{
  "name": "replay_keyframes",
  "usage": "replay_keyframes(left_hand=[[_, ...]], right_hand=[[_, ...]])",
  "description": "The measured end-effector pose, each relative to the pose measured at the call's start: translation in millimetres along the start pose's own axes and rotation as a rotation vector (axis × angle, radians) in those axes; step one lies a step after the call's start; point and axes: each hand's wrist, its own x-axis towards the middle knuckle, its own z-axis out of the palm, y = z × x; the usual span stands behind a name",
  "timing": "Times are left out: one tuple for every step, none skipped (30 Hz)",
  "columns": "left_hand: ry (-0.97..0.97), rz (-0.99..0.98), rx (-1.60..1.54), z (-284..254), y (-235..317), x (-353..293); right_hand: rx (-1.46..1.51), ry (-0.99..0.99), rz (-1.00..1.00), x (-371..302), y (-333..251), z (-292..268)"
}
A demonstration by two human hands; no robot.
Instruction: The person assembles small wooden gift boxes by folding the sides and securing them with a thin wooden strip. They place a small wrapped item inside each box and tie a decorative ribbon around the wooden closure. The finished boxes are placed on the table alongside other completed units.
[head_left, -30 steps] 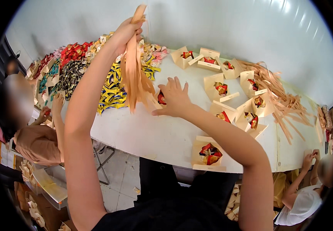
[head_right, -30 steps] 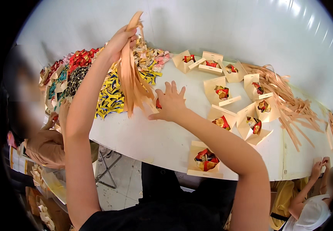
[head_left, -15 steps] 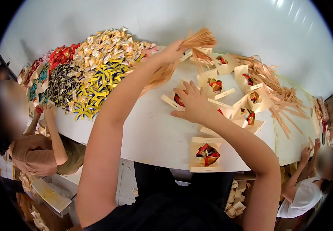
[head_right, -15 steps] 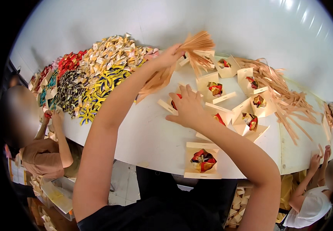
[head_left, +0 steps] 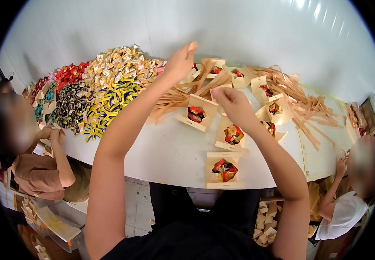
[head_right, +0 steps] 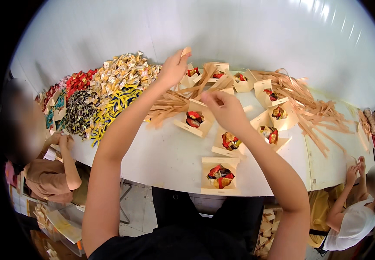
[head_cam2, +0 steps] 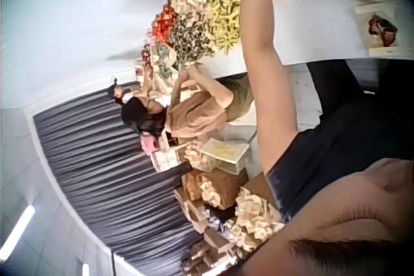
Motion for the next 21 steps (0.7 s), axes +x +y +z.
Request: replay_keyframes(left_hand=[[0.141, 0.190, 0.156, -5, 24, -17], [0.267, 0.386, 0.290, -1, 50, -35], [0.186, 0.352, 0.391, -5, 91, -59], [0.109, 0.322, 0.489, -9, 130, -85], [0.119, 0.364, 0.445, -8, 151, -112], [0.130, 0.413, 0.386, -3, 165, -134], [0.114, 0.436, 0.334, 2, 170, -156], [0.100, 0.456, 0.281, 5, 176, -175], [0.083, 0.469, 0.228, 10, 179, -192], [0.097, 0.472, 0.183, 15, 183, -205], [0.106, 0.482, 0.134, 20, 186, -214], [0.116, 0.492, 0.086, 25, 189, -223], [-0.030, 0.419, 0.059, 26, 190, -236], [-0.079, 0.464, -0.015, 26, 193, -244], [-0.118, 0.503, -0.090, 27, 191, -250], [-0.157, 0.540, -0.164, 27, 186, -256], [-0.160, 0.504, -0.201, 30, 173, -261], [-0.114, 0.394, -0.206, 38, 150, -264], [-0.082, 0.302, -0.224, 48, 127, -260], [-0.037, 0.196, -0.215, 58, 105, -259], [-0.080, 0.105, -0.246, 65, 89, -262]], right_hand=[[0.203, -0.019, 0.042, 3, -7, 1], [0.354, -0.014, 0.058, 0, -19, -1], [0.510, -0.010, 0.073, -7, -39, -3], [0.660, -0.002, 0.083, -18, -57, -8], [0.752, 0.049, 0.037, -30, -66, -8], [0.833, 0.115, -0.009, -45, -74, -10], [0.917, 0.175, -0.056, -58, -80, -10], [0.973, 0.148, -0.087, -75, -83, -13], [1.032, 0.119, -0.112, -94, -81, -17], [1.091, 0.091, -0.136, -112, -80, -17], [1.034, 0.164, -0.149, -129, -81, -11], [1.032, 0.234, -0.186, -141, -76, -9], [1.028, 0.303, -0.222, -152, -71, -9], [1.022, 0.368, -0.268, -162, -68, -15], [1.139, 0.368, -0.263, -168, -58, -33], [1.225, 0.449, -0.155, -181, -60, -51], [1.418, 0.184, -0.243, -203, -42, -88], [1.295, 0.375, -0.231, -227, -47, -103], [1.098, 0.490, -0.322, -261, -49, -119], [1.024, 0.481, -0.446, -285, -50, -130], [0.929, 0.592, -0.532, -314, -46, -137]])
